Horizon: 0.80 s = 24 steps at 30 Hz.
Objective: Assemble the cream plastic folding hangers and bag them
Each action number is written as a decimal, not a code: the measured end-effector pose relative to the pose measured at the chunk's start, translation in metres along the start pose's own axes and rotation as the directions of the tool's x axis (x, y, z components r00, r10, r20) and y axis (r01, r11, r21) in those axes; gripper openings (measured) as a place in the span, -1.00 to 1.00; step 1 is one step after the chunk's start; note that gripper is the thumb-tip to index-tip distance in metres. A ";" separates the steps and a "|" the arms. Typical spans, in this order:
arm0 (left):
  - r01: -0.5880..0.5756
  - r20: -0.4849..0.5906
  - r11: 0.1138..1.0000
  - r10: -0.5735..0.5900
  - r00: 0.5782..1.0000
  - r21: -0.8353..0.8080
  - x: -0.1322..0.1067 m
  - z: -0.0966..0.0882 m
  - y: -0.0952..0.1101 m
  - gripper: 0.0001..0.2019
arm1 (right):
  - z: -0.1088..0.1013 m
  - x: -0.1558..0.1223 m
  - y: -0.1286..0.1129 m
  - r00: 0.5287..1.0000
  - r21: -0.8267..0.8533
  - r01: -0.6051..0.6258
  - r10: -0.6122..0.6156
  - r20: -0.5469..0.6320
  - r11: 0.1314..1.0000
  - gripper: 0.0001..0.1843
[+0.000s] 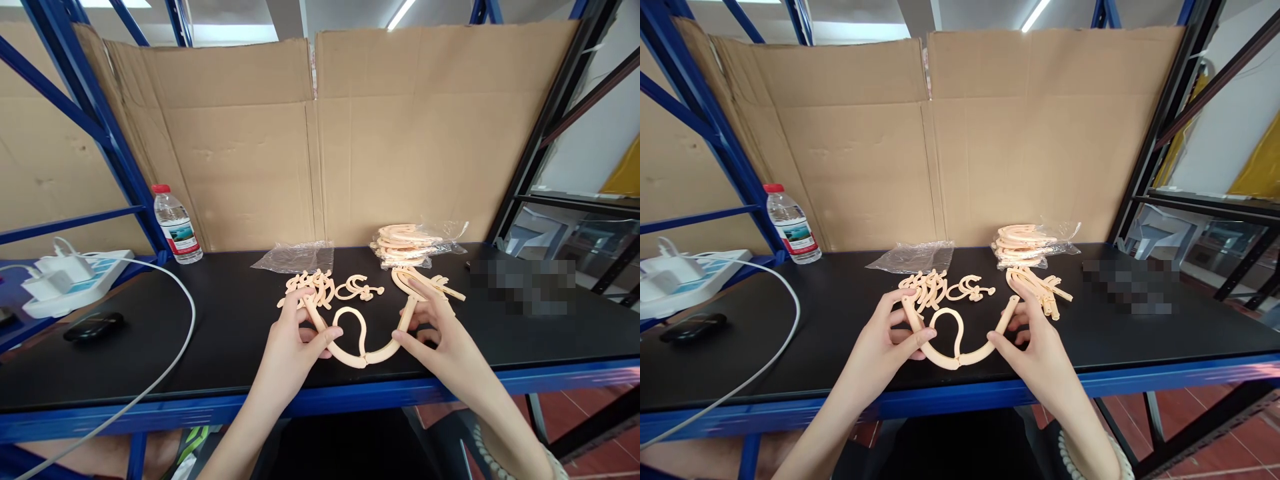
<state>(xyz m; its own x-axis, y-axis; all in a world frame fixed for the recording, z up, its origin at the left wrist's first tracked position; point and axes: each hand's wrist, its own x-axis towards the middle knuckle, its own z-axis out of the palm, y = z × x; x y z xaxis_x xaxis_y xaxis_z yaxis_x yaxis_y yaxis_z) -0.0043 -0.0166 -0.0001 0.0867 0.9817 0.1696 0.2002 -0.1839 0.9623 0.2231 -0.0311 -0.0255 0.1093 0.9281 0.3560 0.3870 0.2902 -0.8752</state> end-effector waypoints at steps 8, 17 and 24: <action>0.006 -0.162 0.682 0.166 0.973 0.732 -0.001 -0.011 -0.005 -0.63 | -0.013 0.005 0.007 0.998 -0.429 -0.055 0.055 -0.013 0.901 -0.57; 0.073 -0.093 0.227 0.075 0.993 0.971 0.001 -0.024 0.016 -0.66 | -0.024 0.019 -0.008 0.990 -0.595 0.016 0.071 0.123 0.804 -0.66; -0.463 0.417 0.402 0.202 0.886 0.790 0.043 -0.066 0.022 -0.74 | -0.014 0.024 -0.049 0.825 -0.430 0.410 -0.125 0.552 0.805 -0.66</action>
<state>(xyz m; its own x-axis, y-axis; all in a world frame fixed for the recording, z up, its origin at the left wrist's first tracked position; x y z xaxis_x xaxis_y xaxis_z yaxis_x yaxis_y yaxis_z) -0.0605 0.0247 0.0420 0.5240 0.8124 0.2558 0.8114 -0.5675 0.1400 0.2196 -0.0260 0.0303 -0.4634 0.8577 0.2227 0.7498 0.5135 -0.4174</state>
